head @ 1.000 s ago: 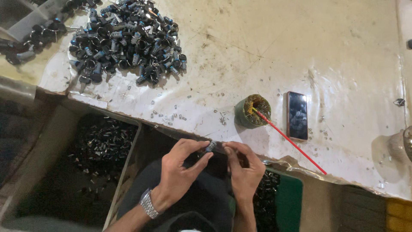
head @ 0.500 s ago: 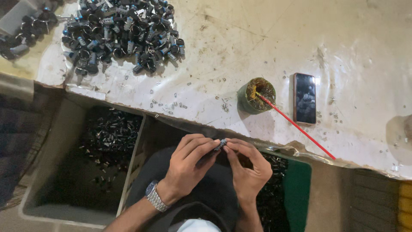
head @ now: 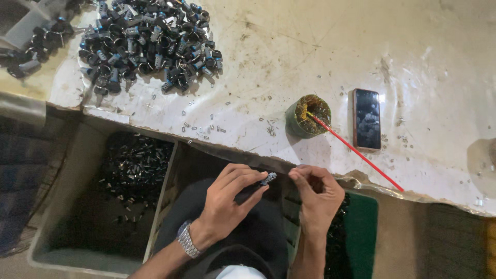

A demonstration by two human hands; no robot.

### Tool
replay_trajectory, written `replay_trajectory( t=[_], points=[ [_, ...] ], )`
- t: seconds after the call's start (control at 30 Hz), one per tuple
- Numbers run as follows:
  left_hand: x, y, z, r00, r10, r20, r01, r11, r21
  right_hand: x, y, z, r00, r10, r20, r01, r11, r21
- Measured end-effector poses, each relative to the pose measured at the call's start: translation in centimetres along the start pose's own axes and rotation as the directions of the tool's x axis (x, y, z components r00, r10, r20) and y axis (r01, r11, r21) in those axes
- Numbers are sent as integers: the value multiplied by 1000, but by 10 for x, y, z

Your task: The person repeatedly picks up small cylindrical components from a pile on the table, applies a yellow substance from a container using a red stick, and places the treated components into a bin below. The process is continuous and repetitive throughout the clip.

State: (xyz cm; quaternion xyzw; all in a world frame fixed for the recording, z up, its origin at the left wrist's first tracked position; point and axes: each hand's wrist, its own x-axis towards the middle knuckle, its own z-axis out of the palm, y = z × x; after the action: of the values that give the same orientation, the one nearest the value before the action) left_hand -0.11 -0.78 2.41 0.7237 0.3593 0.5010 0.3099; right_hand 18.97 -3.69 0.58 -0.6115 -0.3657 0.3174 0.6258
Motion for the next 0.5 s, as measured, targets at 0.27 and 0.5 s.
replay_trajectory(
  t=[0.27, 0.5],
  points=[
    [2, -7, -5, 983, -130, -128, 130, 991, -5, 10, 18, 0, 997, 71, 5, -70, 977, 199],
    [1, -19, -18, 932, -278, -232, 285, 958, -2, 4, 1, 13, 925, -297, 238, 380, 692, -613]
  ],
)
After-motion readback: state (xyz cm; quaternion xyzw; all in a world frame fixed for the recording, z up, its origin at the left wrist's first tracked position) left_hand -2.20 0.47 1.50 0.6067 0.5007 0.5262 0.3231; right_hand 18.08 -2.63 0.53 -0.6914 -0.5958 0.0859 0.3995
